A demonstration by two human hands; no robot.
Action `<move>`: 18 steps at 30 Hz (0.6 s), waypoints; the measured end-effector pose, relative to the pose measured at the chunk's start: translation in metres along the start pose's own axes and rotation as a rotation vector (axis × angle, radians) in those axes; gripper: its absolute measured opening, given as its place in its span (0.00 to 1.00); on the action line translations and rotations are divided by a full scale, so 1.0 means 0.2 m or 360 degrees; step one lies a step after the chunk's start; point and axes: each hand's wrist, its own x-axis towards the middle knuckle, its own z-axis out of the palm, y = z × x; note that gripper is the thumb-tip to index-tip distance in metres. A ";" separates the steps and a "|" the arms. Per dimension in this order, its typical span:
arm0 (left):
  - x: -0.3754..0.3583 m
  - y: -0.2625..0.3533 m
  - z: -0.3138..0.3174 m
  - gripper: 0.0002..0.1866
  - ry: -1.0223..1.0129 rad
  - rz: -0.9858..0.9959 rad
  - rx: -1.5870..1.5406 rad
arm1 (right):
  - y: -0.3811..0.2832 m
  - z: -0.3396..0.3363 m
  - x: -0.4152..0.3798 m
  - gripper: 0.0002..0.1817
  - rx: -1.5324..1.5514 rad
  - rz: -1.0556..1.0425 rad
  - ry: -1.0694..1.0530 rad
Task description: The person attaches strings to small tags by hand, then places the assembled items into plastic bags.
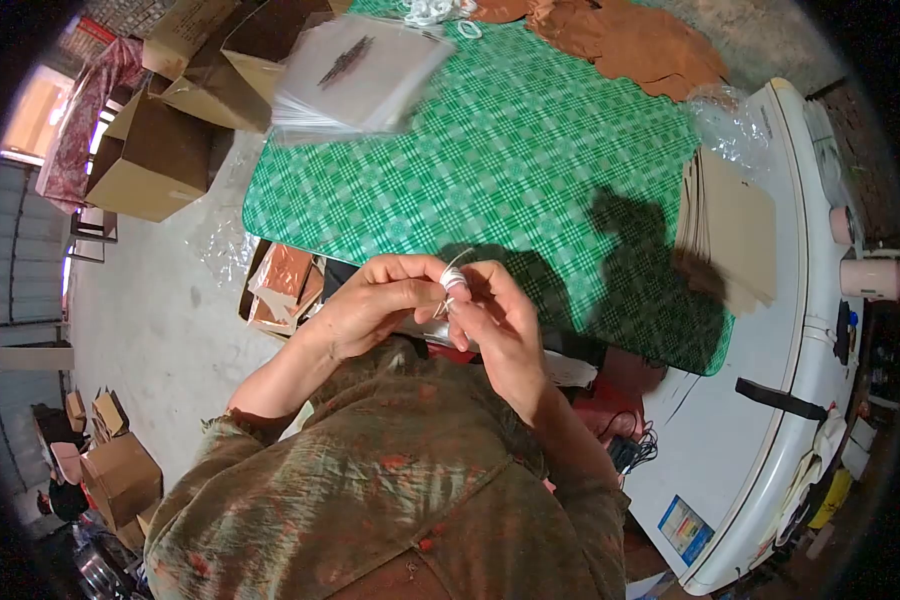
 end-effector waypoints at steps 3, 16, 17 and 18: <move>0.00 0.01 0.01 0.09 0.0070 0.0005 0.0054 | 0.02 -0.02 0.01 0.09 -0.0154 -0.0025 -0.0024; -0.01 0.01 0.00 0.07 0.0557 0.0451 0.1128 | 0.04 0.03 0.03 0.03 0.0033 -0.0236 0.0195; -0.01 0.01 0.00 0.07 0.0581 0.0477 0.1172 | 0.03 0.03 0.04 0.03 0.0068 -0.0217 0.0200; -0.01 0.01 0.01 0.06 0.0593 0.0535 0.1174 | 0.03 0.02 0.05 0.03 0.0103 -0.0198 0.0202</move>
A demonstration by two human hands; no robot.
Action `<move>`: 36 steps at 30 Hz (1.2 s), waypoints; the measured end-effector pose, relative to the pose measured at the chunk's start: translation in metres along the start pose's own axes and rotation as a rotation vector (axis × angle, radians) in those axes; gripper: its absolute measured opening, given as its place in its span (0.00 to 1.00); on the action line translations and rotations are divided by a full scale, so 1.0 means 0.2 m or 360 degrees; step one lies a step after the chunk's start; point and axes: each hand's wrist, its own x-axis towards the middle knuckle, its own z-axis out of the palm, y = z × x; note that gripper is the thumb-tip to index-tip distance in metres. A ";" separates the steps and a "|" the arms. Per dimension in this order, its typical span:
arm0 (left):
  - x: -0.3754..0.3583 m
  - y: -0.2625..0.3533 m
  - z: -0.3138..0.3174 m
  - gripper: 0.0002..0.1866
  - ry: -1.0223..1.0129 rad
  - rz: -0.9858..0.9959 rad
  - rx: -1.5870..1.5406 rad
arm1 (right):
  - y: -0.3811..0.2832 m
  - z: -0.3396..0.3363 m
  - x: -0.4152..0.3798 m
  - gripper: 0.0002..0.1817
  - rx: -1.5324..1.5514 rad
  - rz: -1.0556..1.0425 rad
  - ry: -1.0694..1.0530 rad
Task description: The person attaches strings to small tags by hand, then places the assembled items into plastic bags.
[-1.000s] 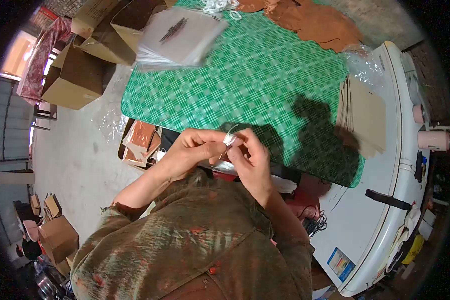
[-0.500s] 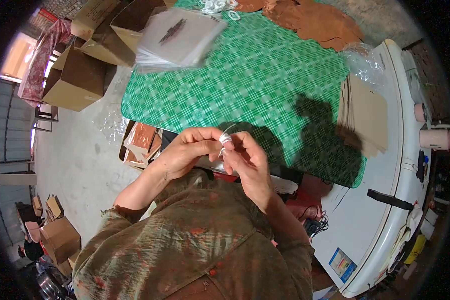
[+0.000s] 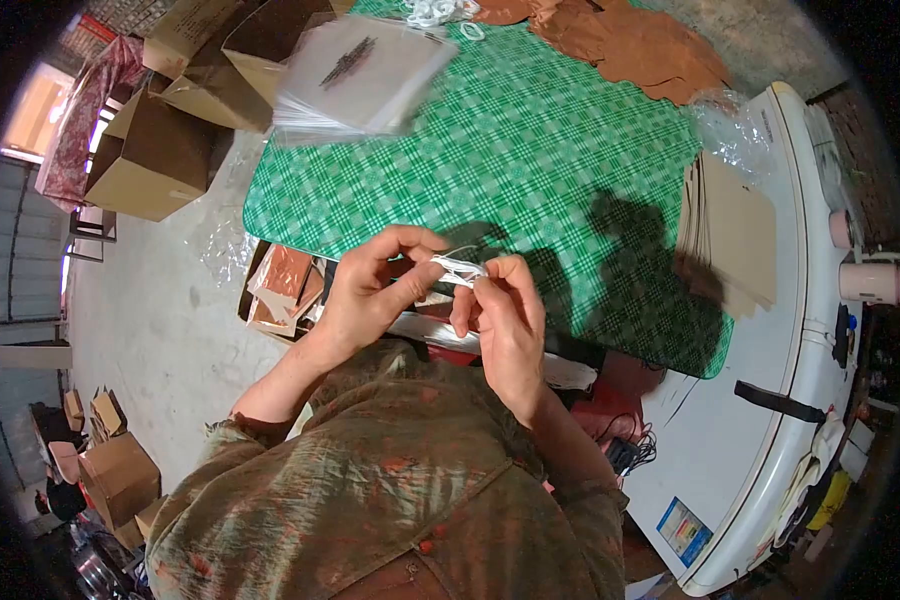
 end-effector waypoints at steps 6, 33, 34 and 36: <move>0.01 0.03 -0.03 0.03 -0.0095 0.0317 0.0319 | 0.02 -0.02 0.04 0.04 0.0122 0.0083 0.0030; 0.54 0.16 -0.13 0.04 -0.0845 0.0676 0.0393 | -0.15 -0.09 0.33 0.22 -0.0165 0.0205 0.0244; 0.56 0.17 -0.12 0.04 -0.0853 0.0789 0.0419 | -0.16 -0.08 0.34 0.21 -0.0231 0.0161 0.0255; 0.63 0.13 -0.14 0.04 -0.0723 0.0755 0.0439 | -0.16 -0.08 0.37 0.18 -0.0356 0.0059 0.0236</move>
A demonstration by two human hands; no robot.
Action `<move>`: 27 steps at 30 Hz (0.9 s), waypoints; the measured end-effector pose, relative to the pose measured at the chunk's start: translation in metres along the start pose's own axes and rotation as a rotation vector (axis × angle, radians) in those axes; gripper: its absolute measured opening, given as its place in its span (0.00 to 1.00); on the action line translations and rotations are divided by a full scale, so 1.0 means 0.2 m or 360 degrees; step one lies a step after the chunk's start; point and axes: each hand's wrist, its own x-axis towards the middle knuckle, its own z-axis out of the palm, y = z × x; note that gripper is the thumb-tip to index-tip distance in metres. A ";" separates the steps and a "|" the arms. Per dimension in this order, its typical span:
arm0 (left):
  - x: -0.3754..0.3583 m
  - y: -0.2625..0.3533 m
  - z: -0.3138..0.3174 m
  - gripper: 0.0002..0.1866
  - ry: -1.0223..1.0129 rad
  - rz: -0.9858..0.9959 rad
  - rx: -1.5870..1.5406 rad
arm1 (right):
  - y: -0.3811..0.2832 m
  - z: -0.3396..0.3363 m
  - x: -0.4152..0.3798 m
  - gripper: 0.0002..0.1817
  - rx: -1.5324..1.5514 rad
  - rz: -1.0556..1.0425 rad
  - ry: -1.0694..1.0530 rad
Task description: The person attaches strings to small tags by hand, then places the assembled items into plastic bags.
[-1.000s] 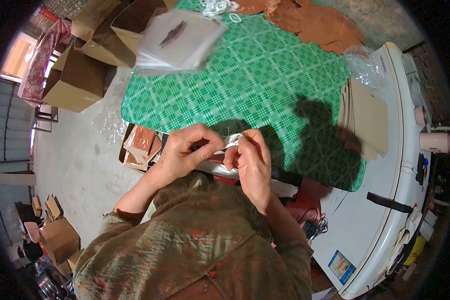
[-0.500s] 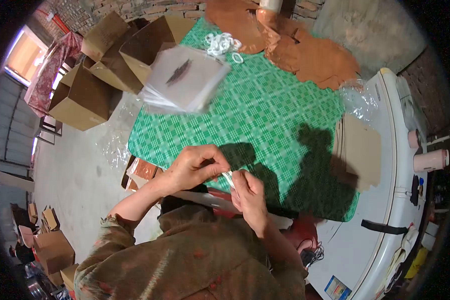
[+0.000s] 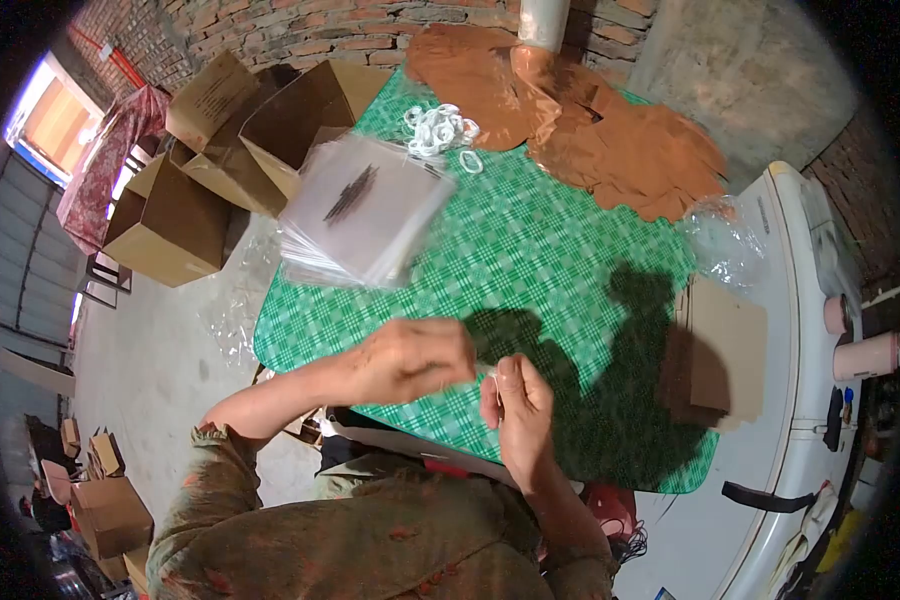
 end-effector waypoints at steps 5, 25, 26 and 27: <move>0.13 -0.34 -0.12 0.03 0.0328 -0.0441 -0.0069 | 0.00 -0.01 0.04 0.09 -0.0225 -0.0173 -0.0078; 0.33 -0.47 0.35 0.15 -0.0072 0.0093 0.0960 | -0.05 -0.10 -0.25 0.02 -0.0737 -0.0382 -0.1123; 0.34 -0.50 0.36 0.12 -0.0076 0.0072 0.1013 | -0.09 -0.09 -0.28 0.02 -0.0634 -0.0448 -0.1198; 0.35 -0.51 0.32 0.10 -0.0012 0.0063 0.0978 | -0.15 -0.08 -0.31 0.03 -0.0528 -0.0512 -0.1279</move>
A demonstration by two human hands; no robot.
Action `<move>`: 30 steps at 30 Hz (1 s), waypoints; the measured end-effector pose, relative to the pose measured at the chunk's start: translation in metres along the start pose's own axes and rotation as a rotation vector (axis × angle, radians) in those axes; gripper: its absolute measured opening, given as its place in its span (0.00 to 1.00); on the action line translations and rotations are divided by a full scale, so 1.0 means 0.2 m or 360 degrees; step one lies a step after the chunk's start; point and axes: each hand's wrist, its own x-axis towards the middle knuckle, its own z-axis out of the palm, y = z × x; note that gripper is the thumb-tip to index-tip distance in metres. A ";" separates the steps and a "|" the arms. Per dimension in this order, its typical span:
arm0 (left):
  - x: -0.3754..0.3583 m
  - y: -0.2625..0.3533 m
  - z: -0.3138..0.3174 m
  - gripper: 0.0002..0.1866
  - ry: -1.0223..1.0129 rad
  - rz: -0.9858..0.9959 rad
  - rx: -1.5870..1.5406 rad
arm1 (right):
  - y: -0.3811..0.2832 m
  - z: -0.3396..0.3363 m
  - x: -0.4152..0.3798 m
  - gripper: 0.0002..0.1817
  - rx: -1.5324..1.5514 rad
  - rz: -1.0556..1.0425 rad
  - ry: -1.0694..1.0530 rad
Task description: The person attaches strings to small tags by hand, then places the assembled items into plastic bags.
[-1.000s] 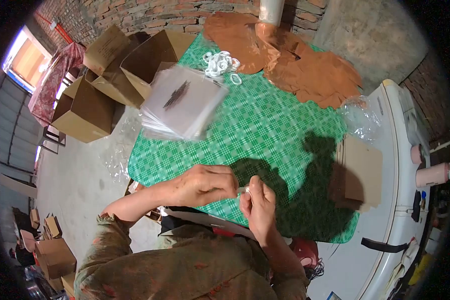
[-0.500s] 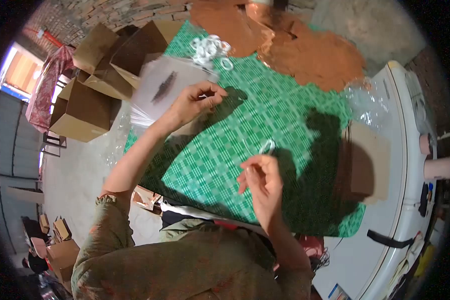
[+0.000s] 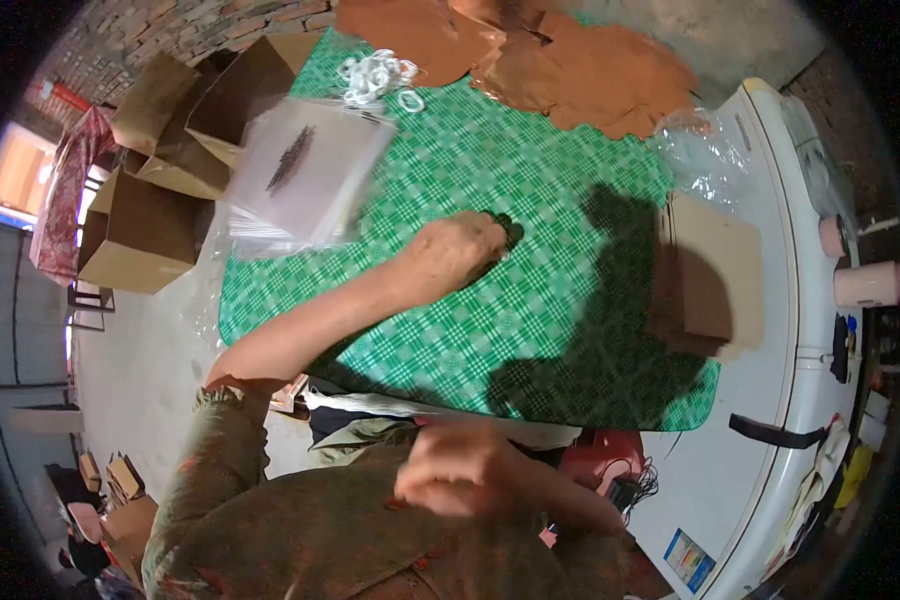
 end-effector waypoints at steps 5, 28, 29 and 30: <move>0.03 -0.21 -0.35 0.05 0.0427 -0.0157 -0.0003 | -0.23 -0.03 -0.13 0.15 0.1068 -0.0389 -0.0762; -1.09 0.49 -0.57 0.10 -0.0016 -0.0828 -0.1022 | -0.50 0.33 -0.04 0.12 0.0648 -0.1269 -0.0986; -1.14 0.49 -0.55 0.11 -0.0003 -0.0874 -0.1021 | -0.49 0.35 -0.05 0.11 0.0632 -0.1283 -0.0958; -1.18 0.47 -0.52 0.11 0.0005 -0.0920 -0.1024 | -0.49 0.40 -0.07 0.11 0.1435 -0.1357 -0.1039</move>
